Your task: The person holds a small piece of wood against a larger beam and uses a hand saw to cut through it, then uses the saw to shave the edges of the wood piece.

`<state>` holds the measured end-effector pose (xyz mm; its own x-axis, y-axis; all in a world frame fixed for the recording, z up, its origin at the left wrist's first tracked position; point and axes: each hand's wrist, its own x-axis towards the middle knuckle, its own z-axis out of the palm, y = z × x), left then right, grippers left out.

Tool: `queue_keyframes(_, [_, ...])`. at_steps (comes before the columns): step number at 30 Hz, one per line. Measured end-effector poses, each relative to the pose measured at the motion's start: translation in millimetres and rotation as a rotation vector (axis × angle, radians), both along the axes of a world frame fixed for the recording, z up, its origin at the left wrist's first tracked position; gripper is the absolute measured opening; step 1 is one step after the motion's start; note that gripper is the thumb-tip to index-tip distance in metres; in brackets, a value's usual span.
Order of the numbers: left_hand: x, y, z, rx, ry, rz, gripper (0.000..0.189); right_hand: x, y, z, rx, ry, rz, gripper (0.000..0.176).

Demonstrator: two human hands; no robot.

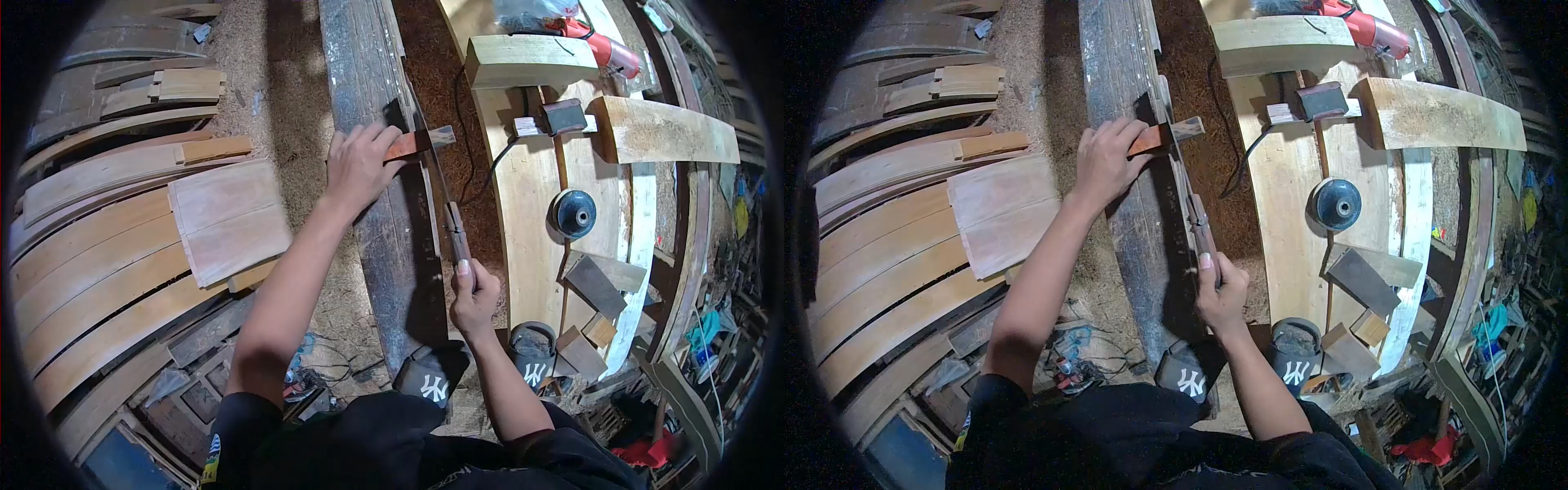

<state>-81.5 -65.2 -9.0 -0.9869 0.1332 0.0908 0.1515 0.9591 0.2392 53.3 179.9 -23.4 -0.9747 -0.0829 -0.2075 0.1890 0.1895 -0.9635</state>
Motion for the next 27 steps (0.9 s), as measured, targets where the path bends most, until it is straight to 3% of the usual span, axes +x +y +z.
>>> queue_keyframes(12, [-5.8,-5.8,-6.9,0.105,0.047,-0.029,0.039,5.6,1.9,-14.8,0.063,0.052,0.027,0.028])
queue_keyframes(14, [-10.3,-4.4,-7.1,0.100,0.051,-0.048,0.039,-14.1,-8.8,1.6,0.034,-0.019,-0.013,0.042])
queue_keyframes(19, [-15.3,4.7,-8.1,0.107,0.111,0.082,0.038,11.2,4.0,-3.9,0.048,0.001,-0.012,0.043])
queue_keyframes(22, [-16.5,-1.9,-5.4,0.134,0.077,-0.030,0.037,20.0,15.1,-9.7,0.037,0.012,-0.024,0.043])
queue_keyframes(27, [-27.3,-11.1,-9.3,0.171,0.065,-0.029,0.036,-17.4,-5.2,-3.7,0.088,0.009,-0.012,0.042])
